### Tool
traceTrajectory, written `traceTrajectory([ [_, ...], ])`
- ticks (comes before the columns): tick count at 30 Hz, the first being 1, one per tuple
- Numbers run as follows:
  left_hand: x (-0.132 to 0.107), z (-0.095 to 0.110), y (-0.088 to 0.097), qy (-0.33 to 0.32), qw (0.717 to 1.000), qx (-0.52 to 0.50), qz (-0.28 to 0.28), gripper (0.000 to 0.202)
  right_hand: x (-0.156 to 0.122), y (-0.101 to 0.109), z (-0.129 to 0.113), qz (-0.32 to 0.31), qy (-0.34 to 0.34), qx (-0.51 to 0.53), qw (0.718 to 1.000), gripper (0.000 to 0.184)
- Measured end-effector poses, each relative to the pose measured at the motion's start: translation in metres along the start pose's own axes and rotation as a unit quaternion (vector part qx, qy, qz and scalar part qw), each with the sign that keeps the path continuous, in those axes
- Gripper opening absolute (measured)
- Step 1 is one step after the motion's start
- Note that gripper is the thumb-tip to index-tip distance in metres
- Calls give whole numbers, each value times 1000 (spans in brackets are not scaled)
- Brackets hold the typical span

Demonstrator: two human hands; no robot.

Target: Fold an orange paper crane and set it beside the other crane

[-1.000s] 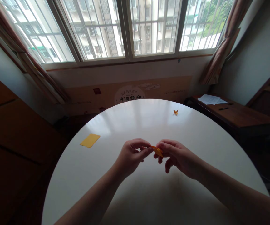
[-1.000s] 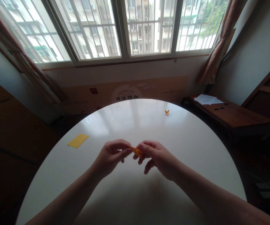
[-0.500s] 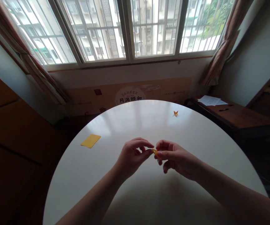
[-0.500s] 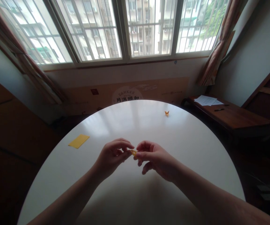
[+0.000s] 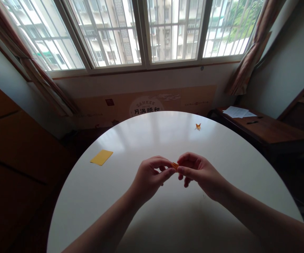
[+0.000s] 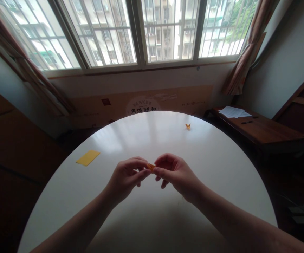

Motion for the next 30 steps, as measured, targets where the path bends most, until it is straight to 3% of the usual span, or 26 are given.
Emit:
traceTrajectory([
  [9, 0, -5, -2, 25, 999, -35, -5, 19, 1, -4, 9, -36, -87, 57, 994, 33],
  [18, -2, -13, -6, 69, 992, -95, -34, 23, -2, -8, 10, -67, -122, 70, 988, 30],
  [30, -2, -11, -8, 69, 992, -90, -51, 22, -2, -6, 11, -83, -123, 53, 987, 23],
])
Point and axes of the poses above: each hand's wrist, its own x-axis towards the middle knuckle, its own y-axis out of the back of the hand, z = x × y, the point moved 6 cm from there along x, towards the middle knuckle, and after that the axes turned 5 degrees about -y, right-handed, at the moved point
